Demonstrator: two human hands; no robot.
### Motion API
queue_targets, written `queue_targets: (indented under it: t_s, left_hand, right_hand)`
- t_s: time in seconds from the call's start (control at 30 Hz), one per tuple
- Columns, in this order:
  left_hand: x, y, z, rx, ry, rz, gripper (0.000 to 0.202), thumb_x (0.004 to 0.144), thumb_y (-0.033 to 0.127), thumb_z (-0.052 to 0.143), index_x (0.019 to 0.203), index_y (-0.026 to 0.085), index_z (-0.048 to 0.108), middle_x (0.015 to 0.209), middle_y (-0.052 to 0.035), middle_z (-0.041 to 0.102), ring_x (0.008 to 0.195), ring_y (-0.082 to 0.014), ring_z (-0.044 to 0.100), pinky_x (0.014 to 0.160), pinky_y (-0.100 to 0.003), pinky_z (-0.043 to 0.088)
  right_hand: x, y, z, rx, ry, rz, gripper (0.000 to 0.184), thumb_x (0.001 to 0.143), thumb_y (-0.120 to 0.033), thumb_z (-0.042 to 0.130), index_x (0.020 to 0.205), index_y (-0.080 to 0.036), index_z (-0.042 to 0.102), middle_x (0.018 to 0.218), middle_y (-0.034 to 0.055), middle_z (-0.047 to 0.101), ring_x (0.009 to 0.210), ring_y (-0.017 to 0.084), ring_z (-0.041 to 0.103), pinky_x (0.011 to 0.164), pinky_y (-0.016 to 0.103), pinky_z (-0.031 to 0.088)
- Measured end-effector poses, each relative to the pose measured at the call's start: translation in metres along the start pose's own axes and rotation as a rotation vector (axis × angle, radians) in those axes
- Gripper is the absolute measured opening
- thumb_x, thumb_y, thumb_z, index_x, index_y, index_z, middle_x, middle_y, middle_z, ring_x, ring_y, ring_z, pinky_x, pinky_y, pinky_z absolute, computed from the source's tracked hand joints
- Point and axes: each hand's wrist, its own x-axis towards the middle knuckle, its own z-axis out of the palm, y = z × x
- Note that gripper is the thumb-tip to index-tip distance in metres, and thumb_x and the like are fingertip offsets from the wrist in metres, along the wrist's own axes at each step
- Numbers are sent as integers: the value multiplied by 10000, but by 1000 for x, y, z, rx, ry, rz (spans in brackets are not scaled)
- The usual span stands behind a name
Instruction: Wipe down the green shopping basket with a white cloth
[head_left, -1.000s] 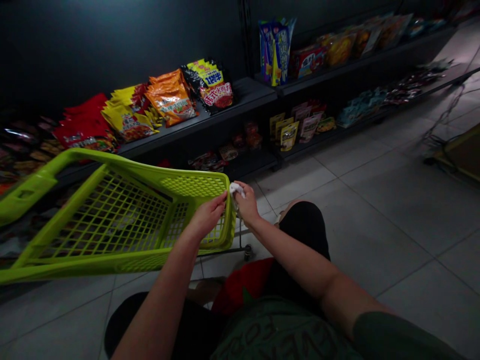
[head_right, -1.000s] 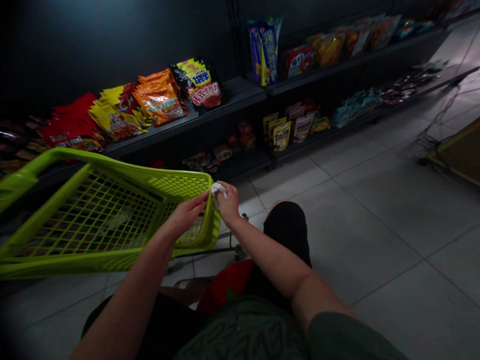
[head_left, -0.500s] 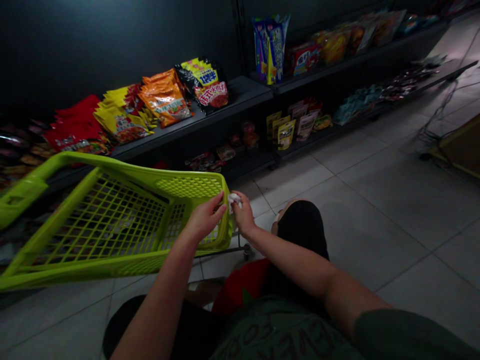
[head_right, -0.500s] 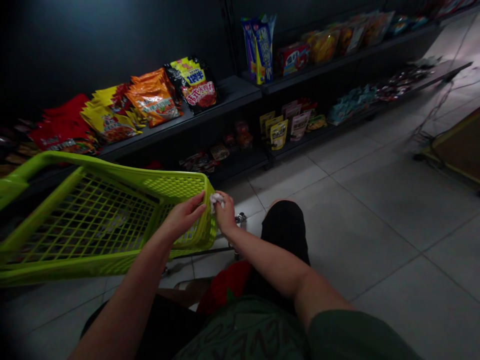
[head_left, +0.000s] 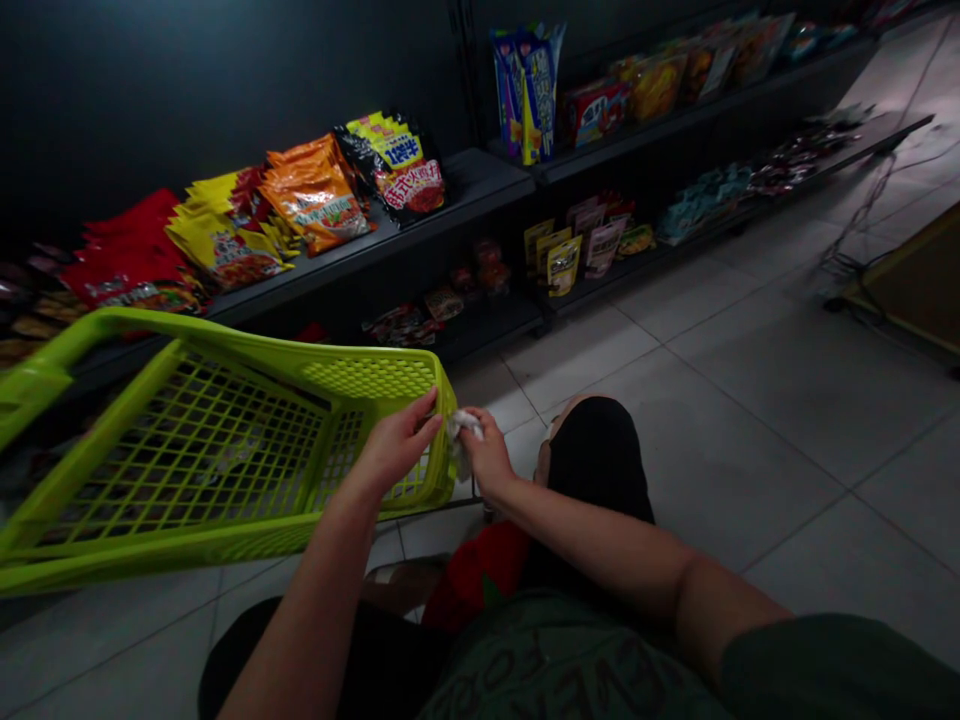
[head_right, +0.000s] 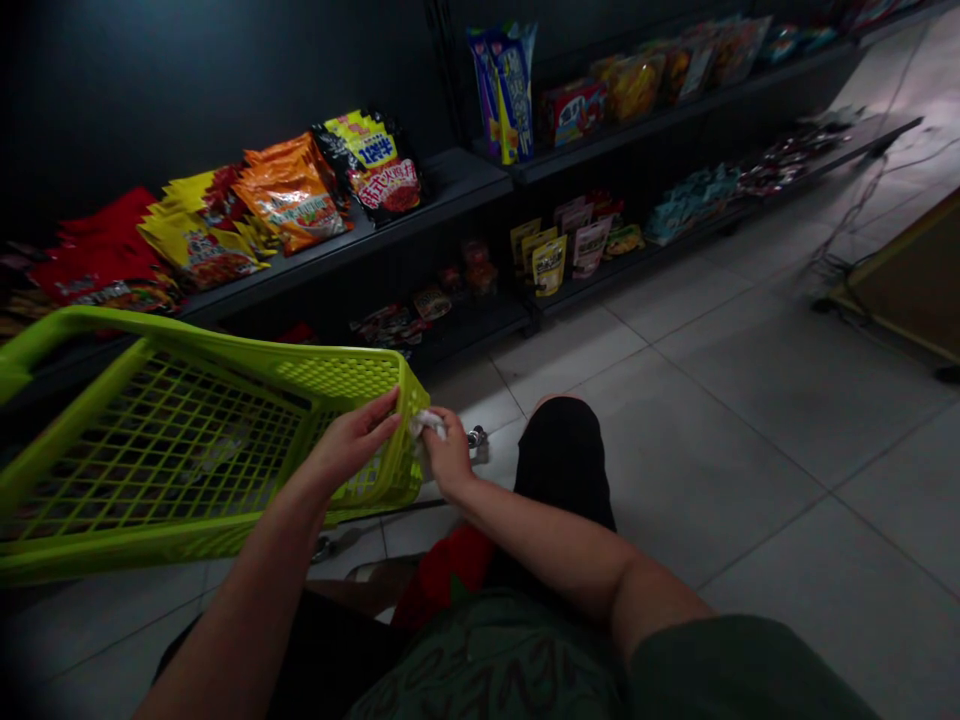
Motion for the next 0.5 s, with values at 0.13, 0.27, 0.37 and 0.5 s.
queue_targets:
  t_s: [0.13, 0.27, 0.37, 0.5]
  left_hand:
    - [0, 4, 1, -25, -12, 5, 686, 838, 542, 633, 1432, 202, 580, 1438, -69, 620, 1312, -282, 597, 1131, -407, 439]
    - [4, 2, 1, -43, -1, -5, 691, 825, 533, 648, 1427, 201, 584, 1442, -73, 614, 1319, -285, 590, 1140, -417, 433]
    - [5, -2, 0, -41, 11, -1, 684, 833, 531, 635, 1427, 195, 584, 1460, -79, 596, 1334, -281, 578, 1146, -410, 426]
    - [2, -3, 0, -29, 31, 0, 663, 828, 524, 645, 1406, 202, 605, 1445, -77, 610, 1321, -277, 591, 1145, -406, 429]
  right_hand:
    - [58, -28, 27, 30, 75, -63, 374, 743, -254, 579, 1105, -205, 659, 1035, 16, 678, 931, 172, 593, 868, 287, 490]
    - [13, -12, 12, -37, 19, -45, 359, 768, -299, 618, 1112, -216, 673, 1054, 31, 679, 978, 200, 598, 883, 311, 495]
    - [-44, 10, -12, -52, -95, 47, 342, 743, -302, 666, 1076, -225, 689, 1035, 37, 683, 929, 213, 616, 836, 317, 506]
    - [-32, 8, -10, 0, -85, 112, 340, 722, -289, 650, 1056, -223, 672, 957, 12, 686, 858, 197, 616, 792, 301, 504]
